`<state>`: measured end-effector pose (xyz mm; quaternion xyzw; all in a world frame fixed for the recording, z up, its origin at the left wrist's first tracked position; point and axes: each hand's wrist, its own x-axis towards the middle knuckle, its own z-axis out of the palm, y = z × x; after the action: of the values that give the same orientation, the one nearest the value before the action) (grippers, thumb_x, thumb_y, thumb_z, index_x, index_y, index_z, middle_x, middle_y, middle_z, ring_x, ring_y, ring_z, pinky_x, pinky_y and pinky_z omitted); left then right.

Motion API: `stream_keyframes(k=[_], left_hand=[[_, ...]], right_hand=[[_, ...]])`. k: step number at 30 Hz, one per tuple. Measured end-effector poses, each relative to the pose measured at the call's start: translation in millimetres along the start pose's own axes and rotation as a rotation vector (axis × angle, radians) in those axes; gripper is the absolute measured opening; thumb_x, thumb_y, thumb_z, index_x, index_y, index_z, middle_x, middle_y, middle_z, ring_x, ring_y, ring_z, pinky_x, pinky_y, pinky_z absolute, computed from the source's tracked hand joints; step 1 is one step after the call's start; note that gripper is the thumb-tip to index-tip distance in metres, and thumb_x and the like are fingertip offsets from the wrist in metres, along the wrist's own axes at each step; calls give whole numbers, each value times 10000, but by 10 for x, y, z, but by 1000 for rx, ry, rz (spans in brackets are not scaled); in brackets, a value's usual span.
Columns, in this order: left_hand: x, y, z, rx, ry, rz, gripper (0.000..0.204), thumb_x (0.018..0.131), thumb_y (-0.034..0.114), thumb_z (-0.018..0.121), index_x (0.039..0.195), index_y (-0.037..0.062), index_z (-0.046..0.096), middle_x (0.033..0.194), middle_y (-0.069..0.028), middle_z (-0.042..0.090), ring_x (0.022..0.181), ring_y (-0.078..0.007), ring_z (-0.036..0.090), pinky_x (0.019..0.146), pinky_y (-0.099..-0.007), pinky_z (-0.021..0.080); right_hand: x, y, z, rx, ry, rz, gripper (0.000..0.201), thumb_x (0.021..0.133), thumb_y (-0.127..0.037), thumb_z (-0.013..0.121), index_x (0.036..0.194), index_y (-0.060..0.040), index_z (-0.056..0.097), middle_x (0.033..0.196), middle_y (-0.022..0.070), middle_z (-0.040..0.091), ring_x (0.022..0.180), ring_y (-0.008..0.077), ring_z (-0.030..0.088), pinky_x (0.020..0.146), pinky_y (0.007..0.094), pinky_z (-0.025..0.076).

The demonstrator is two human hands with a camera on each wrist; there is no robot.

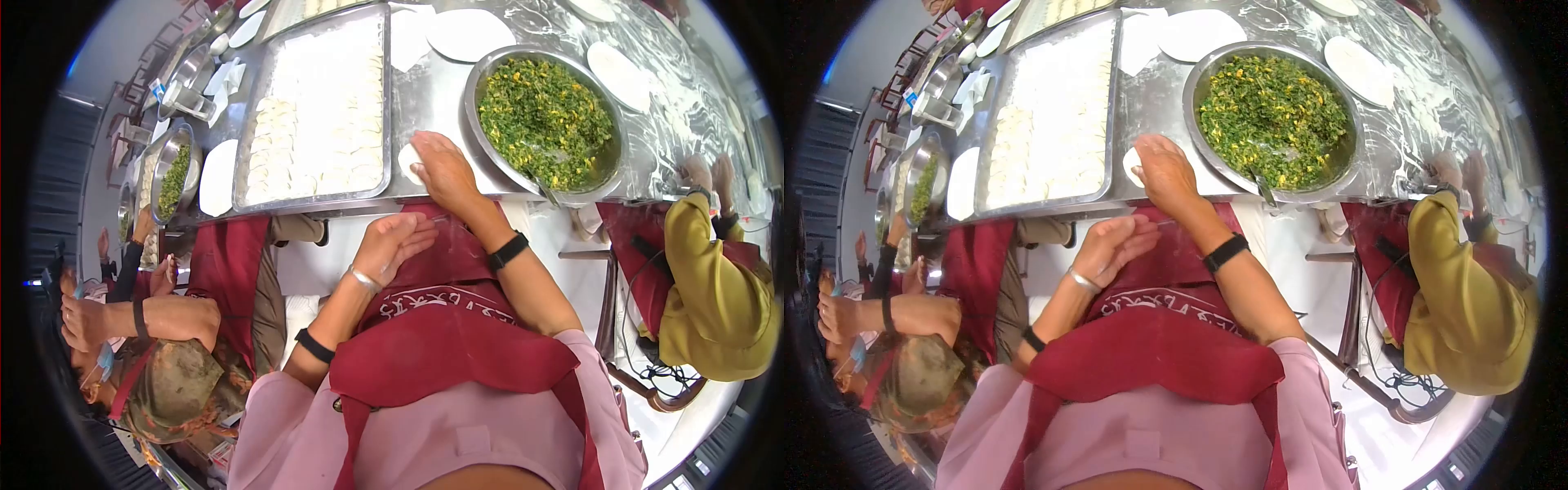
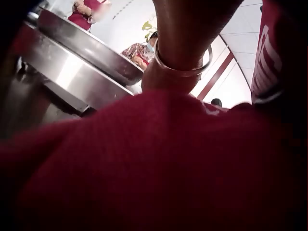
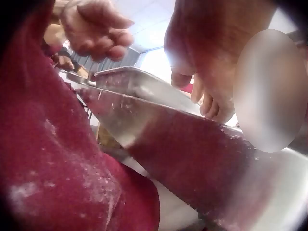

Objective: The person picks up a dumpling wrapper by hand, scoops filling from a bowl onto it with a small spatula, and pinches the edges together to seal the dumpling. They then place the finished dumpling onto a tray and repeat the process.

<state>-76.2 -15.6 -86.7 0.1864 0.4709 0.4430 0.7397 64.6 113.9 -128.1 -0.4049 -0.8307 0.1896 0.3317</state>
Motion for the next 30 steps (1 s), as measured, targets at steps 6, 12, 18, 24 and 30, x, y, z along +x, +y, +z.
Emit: stream_keyframes(k=[6,12,18,24,30], left_hand=[[417,-70,-157,-289,14,-29,438,1001,284,563,1243,-74,492,1216,-237,601,1183,-333,589,1034,-476,477],[271,-81,14,-105,-28,35,290,1004,160,532,1236,-13,555,1164,-135,660,1056,-263,669,929,-401,557],[142,-22,262,-33,-99,153,347,978,157,576,1267,-34,554,1195,-143,645,1077,-242,652,934,-402,555],[50,5,484,84,-78,210,339,984,129,567,1270,-53,556,1183,-136,648,1056,-225,652,923,-371,553],[60,-37,448,129,-107,232,329,980,141,584,1250,-48,580,1172,-126,652,1049,-220,652,914,-359,555]], right_hand=[[-201,-197,-85,169,-11,-30,287,869,-56,617,1152,-31,656,1147,173,663,1151,351,560,970,412,464],[-601,-362,-516,597,16,486,248,880,-45,612,1111,-26,700,1046,151,709,931,244,675,848,322,520],[-885,-513,-808,1013,200,852,233,918,-102,660,1097,47,659,966,100,718,799,100,652,694,227,520],[-926,-552,-836,997,130,908,182,871,-92,724,998,8,640,838,31,687,623,31,549,509,168,404],[-957,-518,-851,1109,132,933,161,865,-57,718,986,6,632,819,35,678,638,44,570,537,172,426]])
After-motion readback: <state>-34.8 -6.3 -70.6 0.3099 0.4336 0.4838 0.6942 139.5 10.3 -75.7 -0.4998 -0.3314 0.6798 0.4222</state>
